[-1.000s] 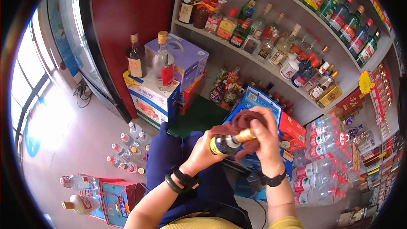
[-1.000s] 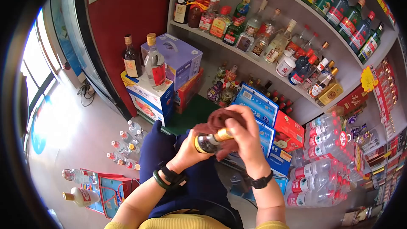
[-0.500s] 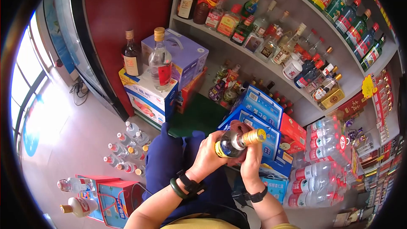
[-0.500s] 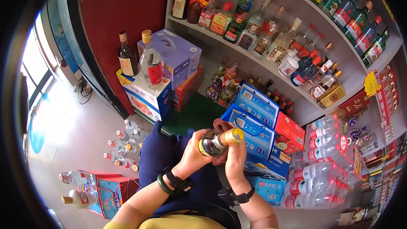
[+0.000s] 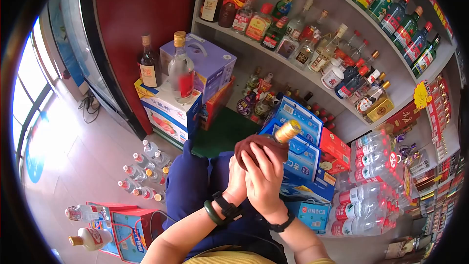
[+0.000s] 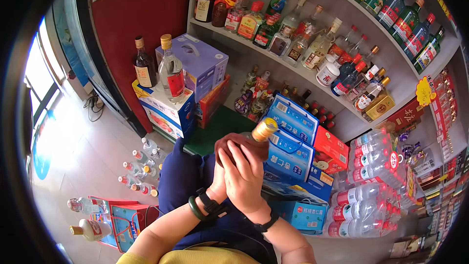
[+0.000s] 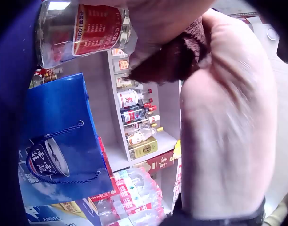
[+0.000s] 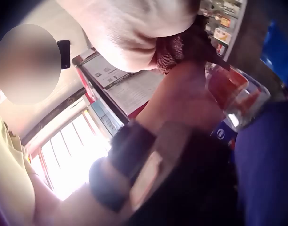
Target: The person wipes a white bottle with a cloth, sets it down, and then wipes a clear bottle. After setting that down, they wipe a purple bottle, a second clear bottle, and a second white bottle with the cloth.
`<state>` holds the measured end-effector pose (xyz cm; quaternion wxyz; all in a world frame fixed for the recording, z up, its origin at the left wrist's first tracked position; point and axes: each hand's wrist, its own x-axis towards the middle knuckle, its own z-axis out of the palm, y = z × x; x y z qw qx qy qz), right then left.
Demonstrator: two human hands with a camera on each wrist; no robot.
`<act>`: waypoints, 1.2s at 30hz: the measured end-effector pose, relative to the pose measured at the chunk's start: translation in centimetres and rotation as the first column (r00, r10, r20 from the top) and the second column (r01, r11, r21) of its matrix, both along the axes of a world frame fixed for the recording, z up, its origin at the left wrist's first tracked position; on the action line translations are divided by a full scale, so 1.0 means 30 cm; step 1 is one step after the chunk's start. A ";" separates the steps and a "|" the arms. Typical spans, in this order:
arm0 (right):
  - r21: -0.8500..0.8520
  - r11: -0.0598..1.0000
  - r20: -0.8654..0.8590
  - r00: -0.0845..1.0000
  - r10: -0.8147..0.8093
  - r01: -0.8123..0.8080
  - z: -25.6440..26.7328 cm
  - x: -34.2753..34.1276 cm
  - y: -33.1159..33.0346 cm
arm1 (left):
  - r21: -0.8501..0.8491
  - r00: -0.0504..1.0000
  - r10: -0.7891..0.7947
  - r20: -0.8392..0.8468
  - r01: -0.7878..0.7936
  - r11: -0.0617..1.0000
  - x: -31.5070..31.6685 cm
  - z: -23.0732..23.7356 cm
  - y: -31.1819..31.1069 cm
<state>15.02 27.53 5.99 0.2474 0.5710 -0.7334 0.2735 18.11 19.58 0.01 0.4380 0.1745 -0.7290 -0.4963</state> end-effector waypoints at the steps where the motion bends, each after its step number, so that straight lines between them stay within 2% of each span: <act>1: 0.080 0.996 -0.082 0.996 -0.035 0.041 0.025 -0.001 -0.024 | -0.073 0.999 0.020 0.031 -0.018 0.997 -0.006 -0.034 0.015; 2: 0.117 0.993 -0.089 0.996 -0.013 0.024 0.035 -0.018 -0.042 | -0.213 0.979 0.149 0.140 -0.117 0.970 -0.011 -0.034 0.038; 3: 0.155 0.988 -0.096 0.995 0.008 0.007 0.046 -0.034 -0.057 | -0.210 0.980 0.149 0.135 -0.118 0.970 -0.011 -0.037 0.040; 4: 0.157 0.988 -0.103 0.995 0.007 0.009 0.060 -0.045 -0.069 | -0.188 0.980 0.101 0.169 -0.068 0.980 -0.009 -0.039 0.040; 5: 0.233 0.973 -0.082 0.997 0.010 0.009 0.074 -0.054 -0.079 | -0.164 0.978 0.049 0.203 -0.015 0.986 -0.006 -0.028 0.040; 6: 0.306 0.952 -0.059 0.998 0.006 0.013 0.085 -0.062 -0.088 | -0.069 0.999 0.046 0.025 -0.044 0.997 -0.009 -0.034 0.049; 7: 0.306 0.952 -0.062 0.998 -0.009 0.027 0.095 -0.067 -0.100 | -0.042 0.999 0.049 -0.012 -0.050 0.998 -0.007 -0.041 0.051; 9: 0.432 0.900 -0.012 0.998 -0.066 0.065 0.105 -0.074 -0.130 | -0.024 0.998 0.049 -0.025 -0.050 0.998 -0.005 -0.046 0.051; 13: 0.284 0.959 -0.121 0.992 0.026 0.009 0.062 -0.078 -0.145 | 0.004 1.000 0.023 -0.012 -0.023 1.000 -0.001 -0.044 0.036; 15: 0.309 0.951 -0.112 0.993 0.027 0.009 0.082 -0.060 -0.121 | 0.004 1.000 0.009 -0.005 -0.009 1.000 0.004 -0.038 0.028; 17: 0.251 0.967 -0.156 0.983 0.095 -0.054 0.094 -0.052 -0.090 | -0.007 1.000 -0.016 -0.003 0.016 1.000 0.007 -0.032 0.016; 18: 0.281 0.953 -0.080 0.987 0.139 -0.112 0.099 -0.050 -0.063 | -0.013 1.000 -0.025 0.000 0.025 1.000 0.007 -0.029 0.009; 19: 0.282 0.952 -0.078 0.986 0.146 -0.119 0.086 -0.049 -0.042 | -0.023 0.999 -0.034 -0.001 0.034 0.999 0.005 -0.029 0.005; 21: 0.160 0.974 -0.084 0.981 0.178 -0.163 0.052 -0.045 -0.007 | -0.047 0.999 -0.044 -0.004 0.043 0.998 -0.001 -0.023 -0.007; 23: 0.126 0.976 -0.016 0.983 0.182 -0.179 0.035 -0.041 0.017 | -0.071 0.999 -0.046 -0.004 0.046 0.996 -0.004 -0.023 -0.013; 25: 0.001 0.989 -0.051 0.988 0.146 -0.147 0.004 -0.057 0.037 | -0.080 0.999 -0.040 -0.001 0.039 0.996 -0.015 -0.043 -0.016; 27: -0.123 0.977 -0.046 0.985 0.169 -0.173 -0.044 -0.079 0.055 | -0.020 0.997 -0.071 0.000 0.071 0.997 -0.029 -0.048 -0.011; 29: -0.237 0.953 0.081 0.974 0.210 -0.186 -0.079 -0.087 0.077 | 0.129 0.996 -0.080 -0.023 0.083 0.988 -0.015 -0.046 -0.012; 30: -0.278 0.949 0.136 0.972 0.189 -0.146 -0.090 -0.089 0.084 | 0.199 0.996 -0.077 0.049 0.066 0.978 -0.011 -0.037 -0.012; 31: -0.309 0.942 0.116 0.977 0.177 -0.134 -0.086 -0.113 0.087 | 0.266 0.990 -0.077 0.119 0.042 0.963 -0.008 -0.023 -0.016; 32: -0.356 0.934 0.412 0.893 0.182 -0.026 -0.116 -0.113 0.101 | 0.256 0.991 -0.081 0.103 0.052 0.965 -0.002 -0.032 -0.030; 33: -0.365 0.927 0.667 0.720 0.192 0.091 -0.144 -0.115 0.113 | 0.256 0.992 -0.076 0.105 0.047 0.966 0.006 -0.031 -0.039; 34: -0.177 0.968 0.886 0.457 0.078 0.179 -0.144 -0.157 0.127 | 0.265 0.990 -0.125 0.072 0.102 0.959 0.016 -0.026 -0.046; 35: -0.193 0.976 0.879 0.460 0.125 0.104 -0.171 -0.234 0.130 | 0.273 0.984 -0.176 0.038 0.159 0.949 0.025 -0.020 -0.050; 36: -0.299 0.946 0.930 0.262 0.258 0.129 -0.144 -0.257 0.137 | 0.254 0.977 -0.211 0.038 0.195 0.948 0.034 -0.009 -0.049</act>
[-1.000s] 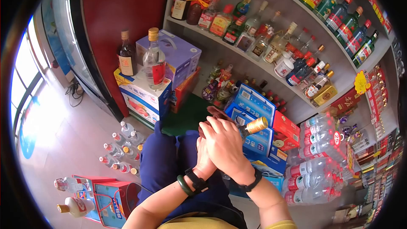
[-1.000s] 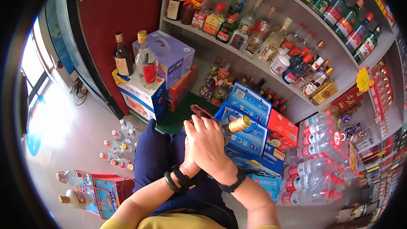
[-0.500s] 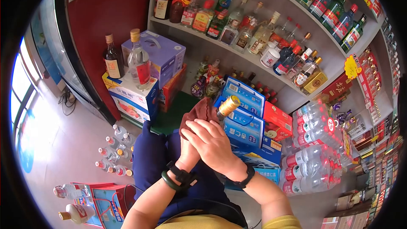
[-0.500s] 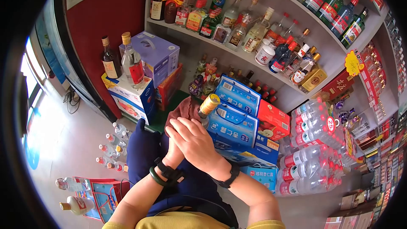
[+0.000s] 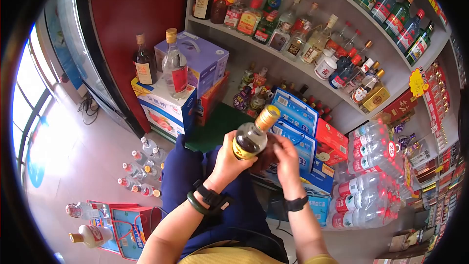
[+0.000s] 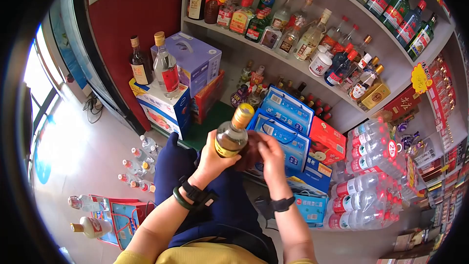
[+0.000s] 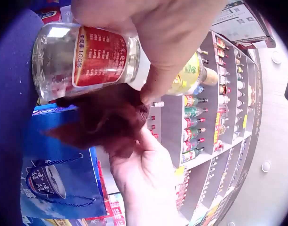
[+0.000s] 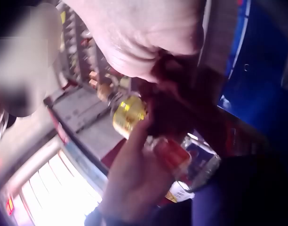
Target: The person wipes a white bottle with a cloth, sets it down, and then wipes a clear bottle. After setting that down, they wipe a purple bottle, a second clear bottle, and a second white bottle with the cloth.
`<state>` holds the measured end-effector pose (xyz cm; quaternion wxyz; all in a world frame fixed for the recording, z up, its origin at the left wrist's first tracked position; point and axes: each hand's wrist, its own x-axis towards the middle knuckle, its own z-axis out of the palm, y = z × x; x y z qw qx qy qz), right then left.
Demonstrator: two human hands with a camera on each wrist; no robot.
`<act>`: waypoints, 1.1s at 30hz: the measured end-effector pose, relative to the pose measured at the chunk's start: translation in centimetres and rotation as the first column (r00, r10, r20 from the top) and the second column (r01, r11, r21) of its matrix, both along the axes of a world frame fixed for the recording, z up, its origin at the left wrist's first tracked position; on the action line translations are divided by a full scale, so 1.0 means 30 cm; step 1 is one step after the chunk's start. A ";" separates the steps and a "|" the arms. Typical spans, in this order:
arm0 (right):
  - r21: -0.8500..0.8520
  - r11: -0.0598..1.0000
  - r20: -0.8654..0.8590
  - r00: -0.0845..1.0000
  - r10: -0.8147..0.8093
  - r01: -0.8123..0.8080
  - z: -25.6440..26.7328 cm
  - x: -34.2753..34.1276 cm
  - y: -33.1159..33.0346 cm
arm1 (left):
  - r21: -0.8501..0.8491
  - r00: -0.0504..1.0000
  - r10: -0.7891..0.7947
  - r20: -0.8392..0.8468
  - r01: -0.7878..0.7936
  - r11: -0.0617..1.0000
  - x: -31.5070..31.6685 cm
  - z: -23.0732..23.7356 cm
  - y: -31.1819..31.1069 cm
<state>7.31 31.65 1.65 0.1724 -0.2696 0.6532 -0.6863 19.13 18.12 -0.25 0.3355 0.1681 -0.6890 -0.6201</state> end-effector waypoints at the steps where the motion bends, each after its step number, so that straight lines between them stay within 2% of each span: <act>1: -0.137 0.990 0.204 0.978 0.045 -0.017 0.035 -0.022 0.002 | -0.002 1.000 0.001 -0.002 -0.001 1.000 0.001 0.005 -0.007; 3: -0.312 0.941 0.230 0.951 0.206 -0.129 0.150 -0.051 0.004 | -0.084 0.993 -0.121 0.004 0.121 0.989 0.012 0.001 -0.010; 4: -0.293 0.956 0.235 0.969 0.080 -0.008 0.181 -0.074 -0.018 | -0.081 0.987 -0.155 0.033 0.157 0.984 0.017 0.005 -0.014; 5: -0.273 0.927 0.202 0.927 0.318 -0.258 0.271 -0.081 -0.011 | -0.079 0.987 -0.157 0.038 0.159 0.984 0.023 0.012 -0.017; 7: -0.170 0.826 0.163 0.812 0.561 -0.537 0.397 -0.115 -0.035 | -0.083 0.969 -0.230 0.094 0.238 0.968 0.029 0.025 -0.027; 8: -0.174 0.827 0.164 0.812 0.560 -0.535 0.406 -0.126 -0.076 | -0.085 0.968 -0.232 0.097 0.240 0.967 0.032 0.025 -0.034; 10: -0.052 0.663 0.117 0.654 0.747 -0.747 0.410 -0.127 -0.170 | -0.088 0.939 -0.310 0.151 0.325 0.942 0.040 0.021 -0.047; 11: 0.054 0.535 0.293 0.526 0.798 -0.843 0.437 -0.127 -0.193 | -0.089 0.938 -0.308 0.156 0.324 0.942 0.038 0.011 -0.049; 13: 0.134 0.294 0.350 0.323 0.879 -0.946 0.401 -0.099 -0.258 | -0.439 0.965 -0.256 0.062 0.257 0.861 0.024 -0.032 -0.043; 14: 0.155 0.189 0.311 0.229 0.923 -0.970 0.390 -0.090 -0.284 | -0.302 0.864 -0.477 0.159 0.503 0.810 0.036 -0.076 -0.049; 15: 0.186 0.090 0.271 0.139 0.952 -0.978 0.385 -0.090 -0.303 | 0.017 0.907 -0.416 -0.060 0.418 0.908 0.023 -0.156 -0.030; 16: 0.212 0.066 0.271 0.123 0.955 -0.975 0.372 -0.092 -0.313 | 0.011 0.898 -0.434 -0.075 0.436 0.900 0.005 -0.247 -0.025; 17: 0.177 0.045 0.299 0.097 0.949 -0.983 0.350 -0.097 -0.320 | -0.246 0.903 -0.429 -0.008 0.414 0.876 -0.018 -0.335 -0.030; 18: 0.154 0.083 0.332 0.131 0.934 -0.985 0.341 -0.104 -0.317 | -0.490 0.914 -0.404 0.044 0.372 0.788 -0.054 -0.368 -0.037; 19: 0.135 0.125 0.360 0.166 0.918 -0.983 0.336 -0.110 -0.312 | -0.406 0.921 -0.339 0.192 0.389 0.827 0.018 -0.066 -0.072; 21: -0.010 0.279 0.267 0.266 0.926 -0.960 0.297 -0.110 -0.296 | -0.220 0.934 -0.357 -0.003 0.347 0.912 0.016 -0.038 -0.047; 23: -0.053 0.463 0.201 0.445 0.873 -0.885 0.282 -0.094 -0.265 | -0.017 0.867 -0.430 0.253 0.449 0.894 0.032 0.071 -0.065; 24: -0.047 0.533 0.148 0.522 0.840 -0.845 0.243 -0.105 -0.252 | -0.394 0.985 -0.172 -0.031 0.146 0.907 0.013 0.071 -0.046; 25: -0.099 0.635 0.217 0.606 0.765 -0.766 0.199 -0.098 -0.234 | -0.408 0.985 -0.167 -0.051 0.133 0.903 0.009 0.123 -0.040; 26: -0.148 0.723 0.209 0.693 0.690 -0.675 0.205 -0.064 -0.217 | -0.173 0.974 -0.194 -0.118 0.172 0.970 0.004 0.082 -0.032; 27: -0.178 0.808 0.195 0.785 0.589 -0.562 0.183 -0.045 -0.203 | -0.135 0.928 -0.341 0.154 0.361 0.923 0.007 -0.025 -0.070; 28: -0.321 0.800 0.308 0.743 0.595 -0.507 0.137 -0.042 -0.190 | -0.066 0.947 -0.298 0.116 0.307 0.949 0.008 -0.033 -0.058; 29: -0.347 0.868 0.300 0.835 0.461 -0.355 0.077 -0.030 -0.184 | 0.012 0.965 -0.250 0.085 0.250 0.968 0.011 -0.027 -0.048; 31: -0.529 0.742 0.235 0.768 0.595 -0.412 0.159 0.042 -0.177 | -0.063 0.993 -0.121 0.008 0.121 0.991 -0.003 -0.014 -0.026; 32: -0.529 0.735 0.213 0.773 0.598 -0.423 0.153 0.054 -0.174 | -0.045 0.996 -0.084 -0.012 0.084 0.995 -0.015 0.016 -0.010; 33: -0.445 0.869 0.223 0.913 0.342 -0.217 0.128 0.078 -0.170 | -0.055 0.996 -0.085 -0.023 0.084 0.995 -0.018 0.020 -0.011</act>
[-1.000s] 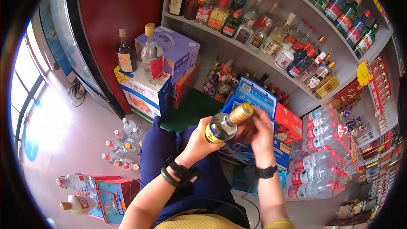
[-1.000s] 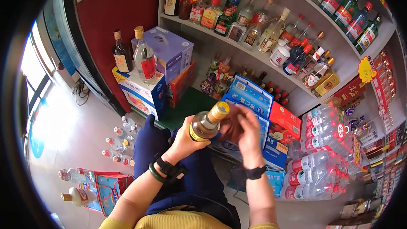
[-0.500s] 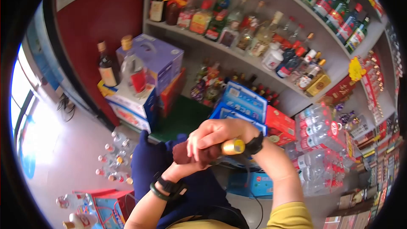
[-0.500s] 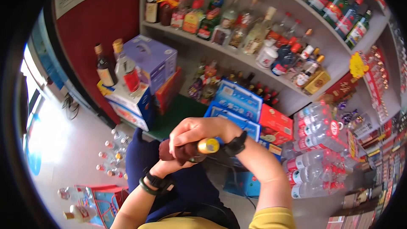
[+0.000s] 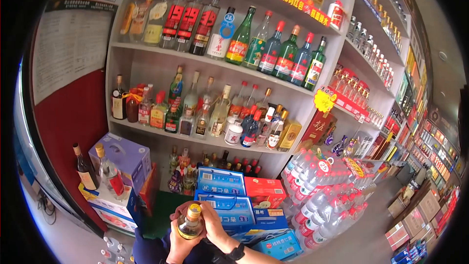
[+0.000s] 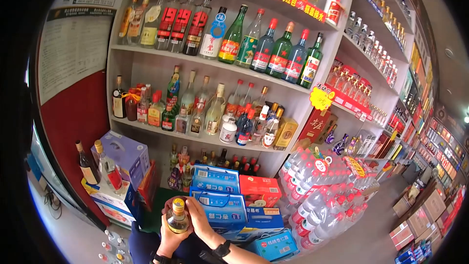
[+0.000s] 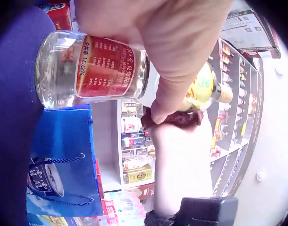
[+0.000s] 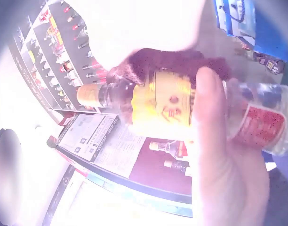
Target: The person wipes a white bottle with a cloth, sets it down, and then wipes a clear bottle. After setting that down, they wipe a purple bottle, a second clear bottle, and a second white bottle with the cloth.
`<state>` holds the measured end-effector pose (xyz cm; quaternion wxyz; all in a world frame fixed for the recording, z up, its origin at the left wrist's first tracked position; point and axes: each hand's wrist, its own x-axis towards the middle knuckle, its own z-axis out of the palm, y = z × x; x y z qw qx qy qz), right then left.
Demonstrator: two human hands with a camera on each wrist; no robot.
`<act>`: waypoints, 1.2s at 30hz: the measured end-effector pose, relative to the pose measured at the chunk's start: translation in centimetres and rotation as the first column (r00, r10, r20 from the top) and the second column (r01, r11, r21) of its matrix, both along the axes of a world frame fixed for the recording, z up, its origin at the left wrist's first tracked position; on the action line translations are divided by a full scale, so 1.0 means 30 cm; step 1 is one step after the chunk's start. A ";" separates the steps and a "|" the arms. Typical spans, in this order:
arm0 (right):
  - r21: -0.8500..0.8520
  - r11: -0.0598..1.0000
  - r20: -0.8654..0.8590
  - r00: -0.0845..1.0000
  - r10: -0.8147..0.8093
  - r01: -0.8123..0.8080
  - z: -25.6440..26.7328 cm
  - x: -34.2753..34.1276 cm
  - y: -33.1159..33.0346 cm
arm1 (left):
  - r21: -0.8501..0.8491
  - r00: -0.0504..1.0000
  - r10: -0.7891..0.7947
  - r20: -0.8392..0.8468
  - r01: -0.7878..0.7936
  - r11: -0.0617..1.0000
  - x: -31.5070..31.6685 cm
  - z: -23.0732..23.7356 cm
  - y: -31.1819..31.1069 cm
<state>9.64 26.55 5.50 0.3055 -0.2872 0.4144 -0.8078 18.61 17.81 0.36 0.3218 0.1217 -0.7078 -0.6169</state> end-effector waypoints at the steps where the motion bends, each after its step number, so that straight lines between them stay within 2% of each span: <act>1: 0.084 0.957 -0.042 0.960 -0.275 0.278 -0.026 0.025 0.005 | 0.012 1.000 0.011 0.007 -0.011 1.000 -0.001 -0.011 0.007; 2: 0.079 0.957 -0.045 0.960 -0.277 0.280 -0.050 0.043 0.009 | 0.026 1.000 0.023 0.015 -0.023 0.999 -0.004 -0.024 0.016; 4: 0.051 0.832 -0.355 0.789 -0.502 0.552 -0.080 0.051 0.018 | 0.025 0.998 0.056 0.007 -0.056 0.998 -0.029 -0.045 0.032; 5: 0.038 0.820 -0.419 0.754 -0.506 0.571 -0.029 0.095 0.029 | 0.002 0.995 0.102 -0.018 -0.102 0.995 -0.040 -0.056 0.040; 6: -0.029 0.823 -0.410 0.744 -0.528 0.567 -0.020 0.124 0.028 | -0.018 0.987 0.153 -0.043 -0.154 0.988 -0.049 -0.067 0.049; 8: -0.115 0.701 -0.550 0.543 -0.635 0.704 -0.042 0.172 0.027 | 0.017 0.987 0.119 -0.106 -0.118 0.993 -0.051 -0.073 0.057; 9: -0.117 0.705 -0.550 0.546 -0.632 0.699 -0.036 0.187 0.045 | 0.011 0.986 0.129 -0.106 -0.129 0.992 -0.060 -0.101 0.052; 11: -0.120 0.703 -0.863 0.277 -0.423 0.701 0.002 0.197 0.101 | 0.050 0.983 0.143 -0.117 -0.138 0.989 -0.068 -0.113 0.055; 12: -0.090 0.700 -0.930 0.192 -0.314 0.709 0.001 0.168 0.109 | 0.095 0.980 0.153 -0.128 -0.142 0.985 -0.071 -0.093 0.058; 13: -0.183 0.701 -0.936 0.095 -0.338 0.689 0.007 0.173 0.110 | 0.040 0.972 0.154 -0.180 -0.149 0.988 -0.067 -0.070 0.064; 14: -0.272 0.702 -0.932 0.001 -0.361 0.658 0.017 0.177 0.107 | -0.032 0.968 0.218 -0.127 -0.224 0.974 -0.070 -0.075 0.062; 15: -0.235 0.743 -0.960 -0.031 -0.277 0.627 0.036 0.163 0.105 | -0.085 0.960 0.211 -0.182 -0.229 0.970 -0.079 -0.096 0.060; 16: -0.255 0.741 -0.967 -0.146 -0.210 0.622 0.039 0.143 0.088 | -0.139 0.952 0.199 -0.233 -0.236 0.962 -0.094 -0.119 0.055; 18: -0.214 0.746 -0.959 -0.280 -0.038 0.630 0.085 0.141 0.053 | -0.171 0.948 0.159 -0.277 -0.211 0.962 -0.117 -0.124 0.051; 20: -0.117 0.774 -0.939 -0.323 0.117 0.622 0.112 0.134 0.020 | -0.154 0.953 0.123 -0.276 -0.170 0.973 -0.112 -0.090 0.028; 21: -0.214 0.528 -0.763 -0.478 0.435 0.822 0.054 0.149 -0.034 | -0.126 0.961 0.081 -0.265 -0.118 0.985 -0.095 -0.051 0.010; 22: -0.399 0.261 -0.509 -0.449 0.735 0.879 -0.024 0.167 -0.102 | -0.099 0.966 0.052 -0.255 -0.080 0.992 -0.075 -0.009 -0.009; 23: -0.404 0.265 -0.507 -0.456 0.732 0.875 -0.068 0.156 -0.138 | -0.071 0.968 0.015 -0.252 -0.034 0.997 -0.052 0.034 -0.028; 25: -0.356 0.222 -0.735 -0.419 0.533 0.908 -0.124 0.115 -0.178 | -0.023 0.967 -0.060 -0.248 0.056 0.998 -0.015 0.102 -0.067; 26: -0.357 0.225 -0.734 -0.421 0.532 0.907 -0.074 0.122 -0.168 | -0.011 0.962 -0.098 -0.254 0.099 0.995 0.003 0.131 -0.086; 27: -0.049 0.408 -0.759 -0.299 0.579 0.912 0.025 0.136 -0.147 | -0.005 0.959 -0.124 -0.255 0.127 0.992 0.015 0.152 -0.104; 28: 0.265 0.538 -0.742 -0.187 0.644 0.800 0.081 0.144 -0.135 | -0.001 0.955 -0.146 -0.257 0.151 0.989 0.022 0.169 -0.113; 29: 0.098 0.638 -0.848 -0.272 0.455 0.764 0.060 0.147 -0.121 | 0.002 0.952 -0.165 -0.256 0.171 0.985 0.027 0.182 -0.117; 30: 0.100 0.639 -0.846 -0.273 0.459 0.763 0.045 0.140 -0.112 | 0.008 0.948 -0.179 -0.261 0.188 0.982 0.030 0.191 -0.117; 33: -0.057 0.810 -0.943 -0.297 0.149 0.584 0.021 0.128 -0.065 | 0.035 0.941 -0.187 -0.281 0.205 0.978 0.030 0.193 -0.091; 36: -0.104 0.839 -0.928 -0.356 0.112 0.534 0.023 0.142 -0.001 | 0.065 0.920 -0.167 -0.355 0.203 0.977 0.024 0.193 -0.034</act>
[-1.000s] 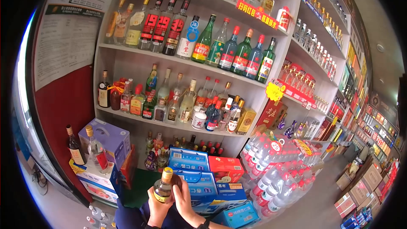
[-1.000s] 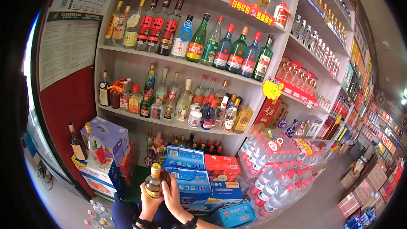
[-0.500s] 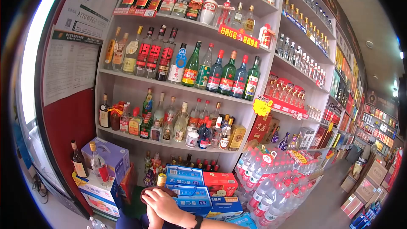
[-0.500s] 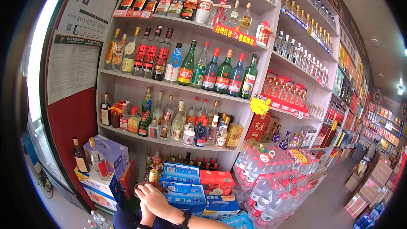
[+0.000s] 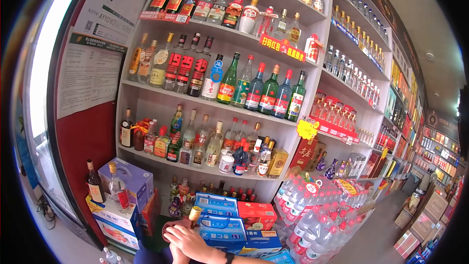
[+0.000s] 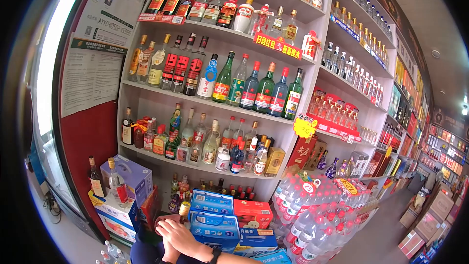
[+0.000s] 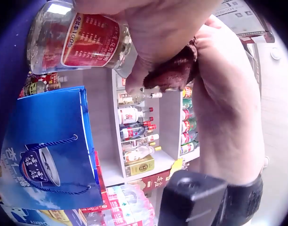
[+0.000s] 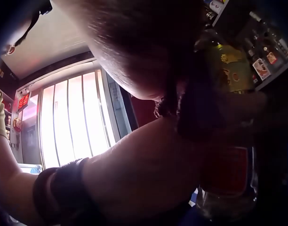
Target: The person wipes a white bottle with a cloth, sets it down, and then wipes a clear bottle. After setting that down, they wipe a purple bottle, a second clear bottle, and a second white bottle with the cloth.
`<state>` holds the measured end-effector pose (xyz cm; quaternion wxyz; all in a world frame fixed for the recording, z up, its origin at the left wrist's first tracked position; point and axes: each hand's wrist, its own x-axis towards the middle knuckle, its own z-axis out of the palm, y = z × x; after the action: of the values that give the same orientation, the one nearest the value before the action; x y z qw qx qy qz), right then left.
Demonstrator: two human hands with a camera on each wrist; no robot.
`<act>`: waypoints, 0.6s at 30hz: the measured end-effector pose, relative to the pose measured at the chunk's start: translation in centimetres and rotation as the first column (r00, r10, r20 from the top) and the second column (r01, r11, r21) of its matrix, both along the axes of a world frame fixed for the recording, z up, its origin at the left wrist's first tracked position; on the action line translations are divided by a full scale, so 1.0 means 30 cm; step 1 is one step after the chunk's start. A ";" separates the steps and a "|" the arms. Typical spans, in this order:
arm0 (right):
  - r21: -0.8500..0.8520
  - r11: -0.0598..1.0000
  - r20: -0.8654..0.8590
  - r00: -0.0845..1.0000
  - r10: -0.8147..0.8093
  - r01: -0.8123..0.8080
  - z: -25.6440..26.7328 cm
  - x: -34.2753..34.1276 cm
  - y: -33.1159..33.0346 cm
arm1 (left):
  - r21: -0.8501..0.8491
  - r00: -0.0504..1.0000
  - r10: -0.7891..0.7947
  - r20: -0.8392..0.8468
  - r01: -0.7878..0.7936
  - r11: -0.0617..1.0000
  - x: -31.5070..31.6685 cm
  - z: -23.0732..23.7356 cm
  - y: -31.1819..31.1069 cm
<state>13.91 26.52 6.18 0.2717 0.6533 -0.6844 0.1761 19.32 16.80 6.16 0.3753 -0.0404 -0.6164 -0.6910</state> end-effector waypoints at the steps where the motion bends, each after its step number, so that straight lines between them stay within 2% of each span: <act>1: 0.028 0.999 0.034 0.999 0.022 -0.023 -0.001 0.000 0.019 | 0.031 0.999 0.011 -0.033 -0.010 0.999 -0.008 -0.003 0.038; 3: -0.015 0.998 0.063 0.996 0.067 -0.066 0.025 -0.001 0.059 | 0.121 0.992 0.015 -0.127 0.001 0.993 -0.024 -0.039 0.106; 4: -0.064 0.992 0.091 0.989 0.112 -0.107 0.033 0.000 0.073 | 0.114 0.987 0.060 -0.152 -0.043 0.993 -0.041 -0.080 0.114; 5: -0.070 0.994 0.099 0.991 0.089 -0.082 0.025 -0.001 0.082 | -0.436 0.935 0.349 -0.069 -0.343 0.832 -0.072 -0.157 0.053; 6: -0.069 0.994 0.102 0.991 0.088 -0.082 0.010 -0.010 0.095 | -0.185 0.910 0.411 -0.051 -0.413 0.892 -0.080 -0.252 0.064; 8: -0.135 0.990 0.161 0.985 0.058 -0.036 0.002 -0.019 0.120 | -0.215 0.901 0.426 0.080 -0.401 0.890 -0.071 -0.272 0.064; 10: -0.172 0.984 0.173 0.982 0.070 -0.040 0.024 -0.022 0.139 | -0.195 0.901 0.413 0.132 -0.385 0.902 -0.077 -0.279 0.070; 12: -0.234 0.969 0.199 0.972 0.124 -0.075 0.056 -0.008 0.151 | -0.137 0.894 0.384 0.231 -0.361 0.923 -0.062 -0.259 0.084; 13: -0.251 0.968 0.239 0.967 0.089 -0.027 -0.032 -0.050 0.160 | -0.047 0.912 0.345 0.223 -0.344 0.938 -0.060 -0.245 0.087; 14: -0.181 0.983 0.455 0.883 0.116 -0.035 -0.071 -0.092 0.161 | 0.015 0.904 0.327 0.275 -0.344 0.939 -0.068 -0.257 0.083; 15: -0.178 0.983 0.630 0.773 0.077 0.047 -0.108 -0.106 0.168 | -0.004 0.891 0.358 0.279 -0.372 0.928 -0.063 -0.249 0.077; 16: -0.253 0.967 0.645 0.744 0.173 -0.006 -0.075 -0.110 0.161 | -0.004 0.875 0.399 0.273 -0.413 0.911 -0.076 -0.262 0.068; 17: -0.259 0.965 0.485 0.869 0.098 0.035 -0.084 -0.148 0.163 | -0.016 0.874 0.386 0.296 -0.400 0.916 -0.057 -0.247 0.057; 18: -0.118 0.961 0.943 0.330 0.030 0.249 -0.084 -0.122 0.180 | -0.025 0.876 0.365 0.316 -0.377 0.926 -0.035 -0.237 0.050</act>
<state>10.24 31.90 3.67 -0.0831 0.3464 -0.7310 0.5821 18.26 18.31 -0.95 0.3983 0.1961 -0.6515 -0.6152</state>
